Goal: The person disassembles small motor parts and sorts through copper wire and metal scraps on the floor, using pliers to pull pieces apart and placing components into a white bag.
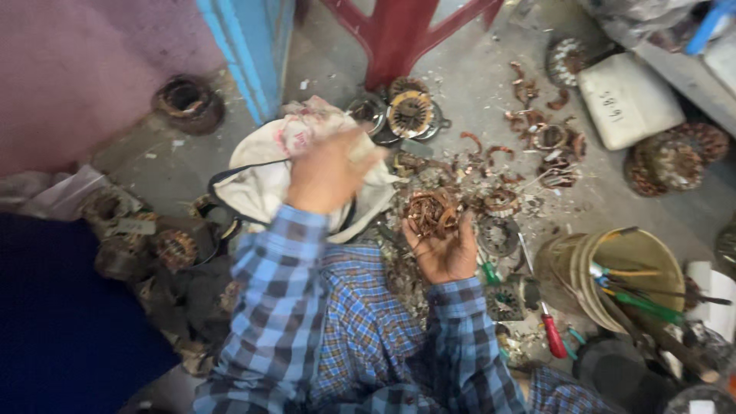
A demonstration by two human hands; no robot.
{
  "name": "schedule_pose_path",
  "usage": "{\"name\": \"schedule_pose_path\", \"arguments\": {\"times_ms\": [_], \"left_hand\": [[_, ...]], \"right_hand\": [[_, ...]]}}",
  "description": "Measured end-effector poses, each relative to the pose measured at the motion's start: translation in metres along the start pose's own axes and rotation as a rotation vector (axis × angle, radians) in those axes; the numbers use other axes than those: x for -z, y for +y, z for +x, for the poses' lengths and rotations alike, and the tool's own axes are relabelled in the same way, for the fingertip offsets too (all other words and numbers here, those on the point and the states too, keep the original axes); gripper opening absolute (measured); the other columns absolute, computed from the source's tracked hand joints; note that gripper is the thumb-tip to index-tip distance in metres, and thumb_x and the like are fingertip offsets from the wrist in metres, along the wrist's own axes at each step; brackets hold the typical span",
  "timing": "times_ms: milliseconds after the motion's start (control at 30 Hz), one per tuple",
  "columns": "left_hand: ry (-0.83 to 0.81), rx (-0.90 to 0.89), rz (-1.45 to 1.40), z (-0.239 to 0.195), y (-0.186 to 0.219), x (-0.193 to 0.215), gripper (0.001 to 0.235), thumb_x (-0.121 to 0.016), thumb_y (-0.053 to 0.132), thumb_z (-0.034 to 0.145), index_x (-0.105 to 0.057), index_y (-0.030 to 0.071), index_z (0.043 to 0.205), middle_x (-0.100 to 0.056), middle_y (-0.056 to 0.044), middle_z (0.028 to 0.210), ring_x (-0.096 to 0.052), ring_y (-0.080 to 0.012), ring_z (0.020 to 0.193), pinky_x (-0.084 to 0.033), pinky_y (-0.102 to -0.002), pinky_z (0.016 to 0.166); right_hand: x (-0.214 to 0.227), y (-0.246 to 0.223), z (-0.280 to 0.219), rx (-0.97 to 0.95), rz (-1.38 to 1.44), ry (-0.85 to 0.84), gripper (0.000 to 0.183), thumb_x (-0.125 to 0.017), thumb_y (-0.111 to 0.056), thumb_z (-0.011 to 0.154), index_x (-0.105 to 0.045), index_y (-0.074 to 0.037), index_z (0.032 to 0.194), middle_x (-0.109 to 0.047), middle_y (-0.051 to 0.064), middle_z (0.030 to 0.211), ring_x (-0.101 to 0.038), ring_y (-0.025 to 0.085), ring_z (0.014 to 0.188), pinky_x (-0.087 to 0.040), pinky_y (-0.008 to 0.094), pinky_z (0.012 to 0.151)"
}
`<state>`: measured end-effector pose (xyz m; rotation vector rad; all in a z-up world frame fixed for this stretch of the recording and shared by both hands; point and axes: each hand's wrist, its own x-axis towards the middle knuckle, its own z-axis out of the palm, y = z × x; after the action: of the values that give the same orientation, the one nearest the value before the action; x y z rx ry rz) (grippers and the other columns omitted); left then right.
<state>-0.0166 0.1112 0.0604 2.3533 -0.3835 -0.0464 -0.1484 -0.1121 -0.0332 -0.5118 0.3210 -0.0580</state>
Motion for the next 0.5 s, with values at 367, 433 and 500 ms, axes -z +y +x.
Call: {"name": "schedule_pose_path", "arguments": {"times_ms": [367,433,500], "left_hand": [[0.188,0.638,0.109,0.000,-0.074,0.051,0.044,-0.076,0.034,0.087,-0.069,0.031,0.131,-0.059,-0.008,0.143,-0.053,-0.0378,0.135,-0.047,-0.056,0.108],[0.202,0.614,0.147,0.004,-0.077,0.048,0.043,-0.078,0.040,0.087,-0.069,0.029,0.128,-0.058,-0.008,0.141,-0.052,-0.0369,0.136,-0.044,-0.059,0.109],[0.106,0.567,0.342,0.008,-0.079,0.044,0.066,-0.094,0.046,0.067,-0.064,0.025,0.122,-0.048,-0.009,0.141,-0.043,-0.0383,0.136,-0.038,-0.067,0.102]], "right_hand": [[-0.058,0.040,0.015,-0.332,-0.197,-0.297,0.069,-0.063,-0.046,0.097,-0.045,-0.006,0.151,-0.061,0.020,0.138,-0.061,0.040,0.124,-0.049,0.058,0.106],[-0.064,0.052,0.027,-0.398,-0.206,-0.296,0.065,-0.061,-0.042,0.100,-0.045,-0.006,0.152,-0.061,0.017,0.133,-0.061,0.039,0.124,-0.049,0.059,0.108],[-0.067,0.063,0.038,-0.450,-0.183,-0.253,0.059,-0.060,-0.036,0.103,-0.045,-0.008,0.153,-0.059,0.010,0.125,-0.062,0.037,0.125,-0.050,0.063,0.110]]}}
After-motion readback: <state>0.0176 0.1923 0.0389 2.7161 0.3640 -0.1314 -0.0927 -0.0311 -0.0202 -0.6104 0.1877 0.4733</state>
